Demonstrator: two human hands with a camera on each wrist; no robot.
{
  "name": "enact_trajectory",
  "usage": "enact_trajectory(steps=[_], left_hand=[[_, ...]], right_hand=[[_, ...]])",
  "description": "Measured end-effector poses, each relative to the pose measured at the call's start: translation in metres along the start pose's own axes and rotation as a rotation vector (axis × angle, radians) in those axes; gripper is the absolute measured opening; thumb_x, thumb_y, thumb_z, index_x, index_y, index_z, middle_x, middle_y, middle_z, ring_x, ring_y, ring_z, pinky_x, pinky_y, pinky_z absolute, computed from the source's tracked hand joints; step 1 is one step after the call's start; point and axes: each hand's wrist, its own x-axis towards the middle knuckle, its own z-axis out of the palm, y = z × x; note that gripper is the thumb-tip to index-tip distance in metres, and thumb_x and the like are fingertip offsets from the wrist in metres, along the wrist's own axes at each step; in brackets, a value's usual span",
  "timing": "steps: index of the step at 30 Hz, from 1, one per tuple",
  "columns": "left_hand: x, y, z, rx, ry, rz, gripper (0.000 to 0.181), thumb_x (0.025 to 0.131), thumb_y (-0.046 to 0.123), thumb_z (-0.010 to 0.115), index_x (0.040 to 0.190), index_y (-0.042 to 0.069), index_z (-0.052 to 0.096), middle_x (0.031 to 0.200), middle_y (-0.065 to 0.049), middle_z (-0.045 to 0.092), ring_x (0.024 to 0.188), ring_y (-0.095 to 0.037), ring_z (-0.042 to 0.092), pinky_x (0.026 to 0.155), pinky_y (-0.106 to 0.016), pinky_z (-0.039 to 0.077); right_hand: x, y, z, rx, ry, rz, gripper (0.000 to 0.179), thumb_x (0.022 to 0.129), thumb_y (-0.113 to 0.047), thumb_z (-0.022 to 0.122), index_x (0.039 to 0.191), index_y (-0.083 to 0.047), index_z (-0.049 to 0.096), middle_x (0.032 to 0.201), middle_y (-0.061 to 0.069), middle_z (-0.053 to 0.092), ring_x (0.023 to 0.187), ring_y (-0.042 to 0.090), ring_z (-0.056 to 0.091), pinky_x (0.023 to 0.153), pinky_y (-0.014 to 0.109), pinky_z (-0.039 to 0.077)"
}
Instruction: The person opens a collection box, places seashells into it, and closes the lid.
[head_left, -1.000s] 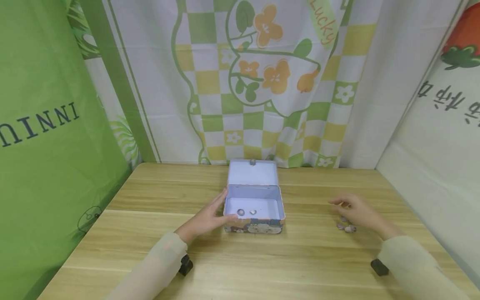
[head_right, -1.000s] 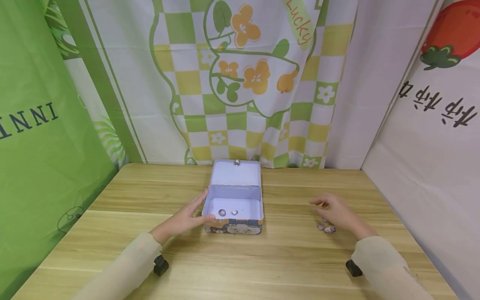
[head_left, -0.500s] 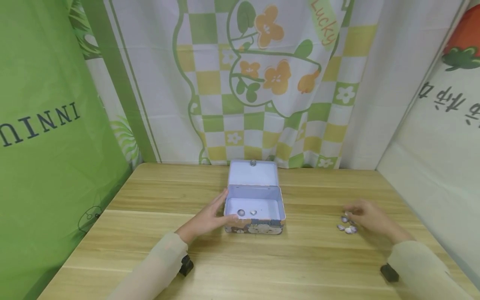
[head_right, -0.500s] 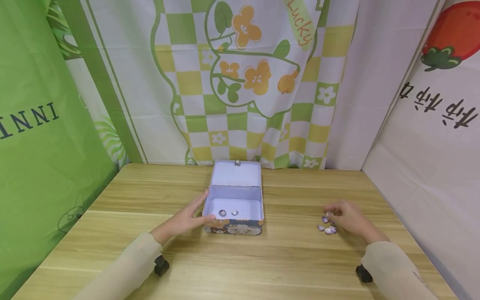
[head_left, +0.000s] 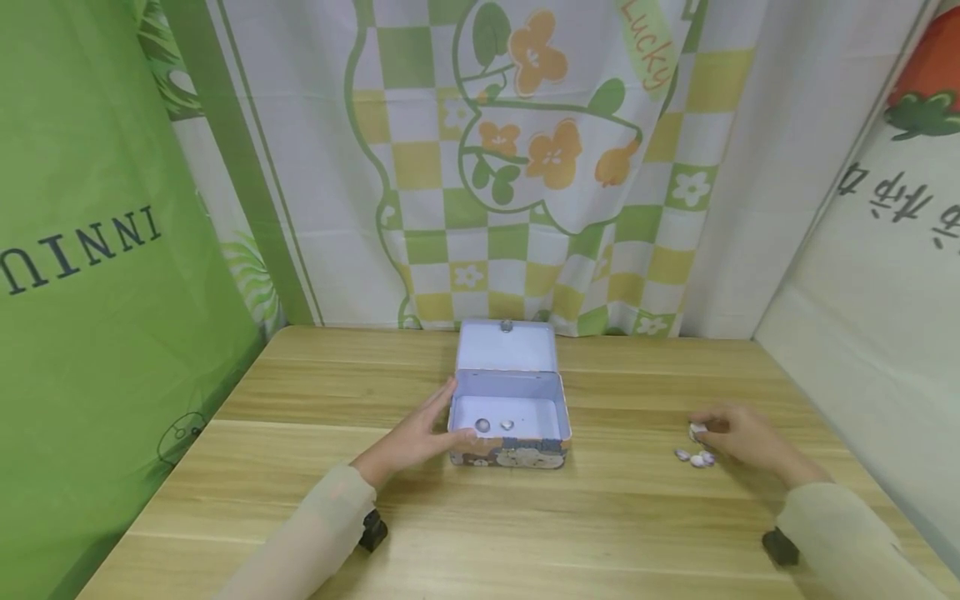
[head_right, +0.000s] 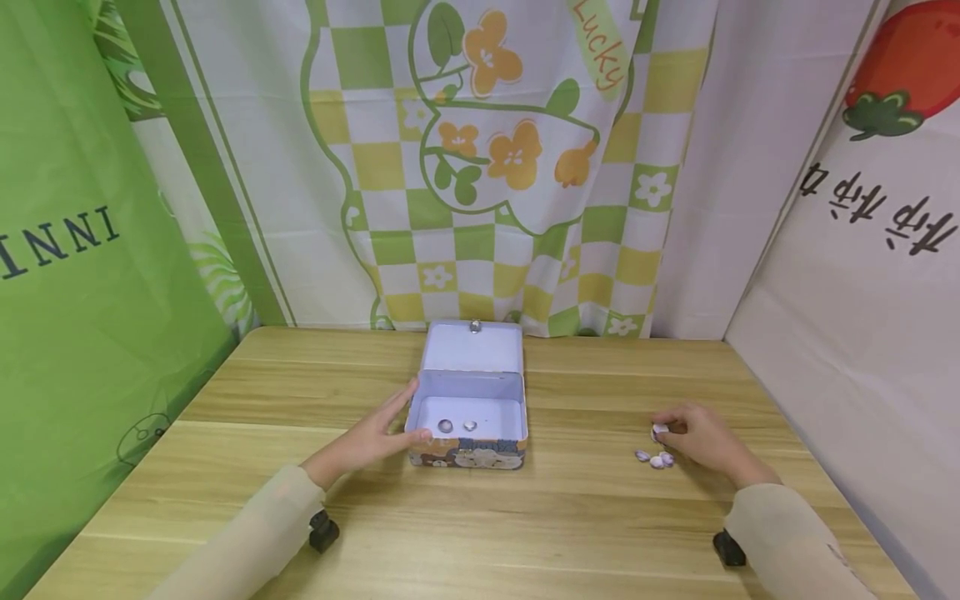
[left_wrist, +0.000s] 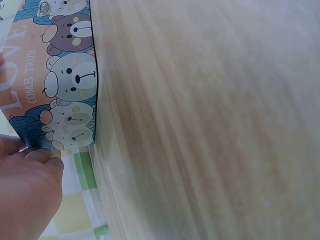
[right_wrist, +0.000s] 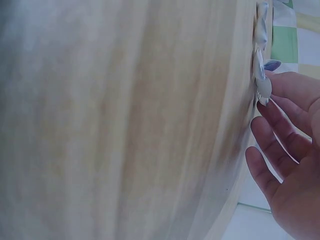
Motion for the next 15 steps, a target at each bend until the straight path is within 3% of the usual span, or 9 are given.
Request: enact_trajectory(steps=[15], left_hand=[[0.0011,-0.0004,0.0001,0.007,-0.002,-0.014,0.094,0.096,0.041,0.067,0.162,0.018,0.004,0.167,-0.005,0.003,0.151,-0.030,0.010,0.118,-0.057,0.014]], right_hand=[[-0.0009,0.0027,-0.0012,-0.014,0.005,0.021,0.031,0.091,-0.018,0.074,0.115,0.002,0.071,0.114,0.029,0.066,0.101,0.048,0.062,0.083,0.067,0.049]])
